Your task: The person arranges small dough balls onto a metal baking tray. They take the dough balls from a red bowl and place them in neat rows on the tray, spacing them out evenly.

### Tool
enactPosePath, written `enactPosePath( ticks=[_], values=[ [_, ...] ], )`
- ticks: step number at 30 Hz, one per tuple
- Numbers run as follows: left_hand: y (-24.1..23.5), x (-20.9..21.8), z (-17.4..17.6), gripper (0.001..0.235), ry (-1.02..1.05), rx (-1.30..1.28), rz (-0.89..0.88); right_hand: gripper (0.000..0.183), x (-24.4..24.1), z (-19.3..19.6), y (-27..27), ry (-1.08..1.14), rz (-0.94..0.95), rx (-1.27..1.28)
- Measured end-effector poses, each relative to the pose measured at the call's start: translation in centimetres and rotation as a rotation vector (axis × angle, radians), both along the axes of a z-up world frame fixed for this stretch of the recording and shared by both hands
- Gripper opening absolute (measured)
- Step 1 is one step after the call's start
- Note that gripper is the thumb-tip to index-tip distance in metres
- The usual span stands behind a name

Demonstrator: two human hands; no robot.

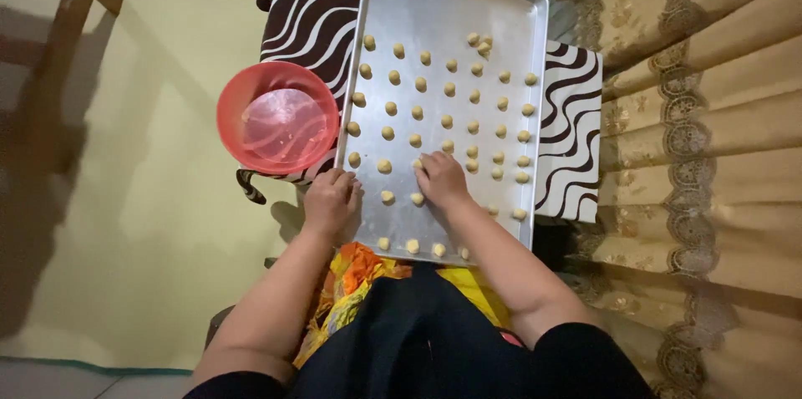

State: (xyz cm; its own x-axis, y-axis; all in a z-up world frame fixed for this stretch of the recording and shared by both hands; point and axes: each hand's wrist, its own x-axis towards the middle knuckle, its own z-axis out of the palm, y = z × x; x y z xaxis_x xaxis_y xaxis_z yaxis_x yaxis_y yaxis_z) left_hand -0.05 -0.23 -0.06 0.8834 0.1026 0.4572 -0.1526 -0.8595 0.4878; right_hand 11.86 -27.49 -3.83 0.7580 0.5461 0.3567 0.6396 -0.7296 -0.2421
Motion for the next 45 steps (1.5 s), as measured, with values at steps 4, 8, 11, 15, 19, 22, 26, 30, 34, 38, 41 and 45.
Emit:
enactPosePath(
  ticks=[4,8,11,15,19,22,26,30,34,38,41,45],
  values=[
    [0.0,0.2,-1.1,0.019,0.006,-0.022,-0.013,0.029,1.3,0.1,0.4,0.012,-0.032,0.026],
    [-0.3,-0.1,1.3,0.019,-0.018,-0.035,0.000,0.041,0.6,2.4,1.2,-0.042,-0.077,-0.028],
    [-0.2,0.2,0.1,0.018,-0.032,-0.041,-0.001,0.046,-0.4,3.7,2.6,-0.109,-0.044,-0.063],
    [-0.1,0.3,-2.3,0.023,-0.027,0.033,0.023,0.040,-2.1,6.3,5.3,-0.113,0.037,-0.079],
    [-0.1,0.0,-0.5,0.021,-0.008,0.009,0.025,0.042,-2.2,6.1,6.9,-0.140,0.061,-0.110],
    [-0.1,0.1,-0.5,0.021,-0.012,-0.009,-0.004,0.038,-1.9,5.7,7.4,-0.065,0.075,-0.138],
    [-0.3,-0.4,2.2,0.021,0.024,-0.065,-0.003,0.028,-1.7,4.5,8.2,-0.096,0.090,-0.155],
    [-0.2,-0.2,1.2,0.021,0.005,-0.091,-0.025,0.020,-0.3,3.2,8.7,-0.152,0.043,-0.132],
    [0.0,-0.1,0.6,0.020,-0.019,-0.074,-0.059,0.020,0.0,4.9,9.1,-0.118,-0.024,-0.137],
    [-0.1,0.2,-0.8,0.020,-0.061,-0.039,-0.031,0.033,-0.4,5.1,10.3,-0.137,0.055,-0.116],
    [-0.2,0.1,-1.2,0.020,-0.069,-0.033,-0.016,0.041,-1.1,4.2,11.8,-0.117,0.155,-0.128],
    [0.1,0.6,-3.3,0.024,-0.045,0.008,-0.024,0.034,-0.1,2.1,13.2,-0.039,0.173,-0.128]
  ],
)
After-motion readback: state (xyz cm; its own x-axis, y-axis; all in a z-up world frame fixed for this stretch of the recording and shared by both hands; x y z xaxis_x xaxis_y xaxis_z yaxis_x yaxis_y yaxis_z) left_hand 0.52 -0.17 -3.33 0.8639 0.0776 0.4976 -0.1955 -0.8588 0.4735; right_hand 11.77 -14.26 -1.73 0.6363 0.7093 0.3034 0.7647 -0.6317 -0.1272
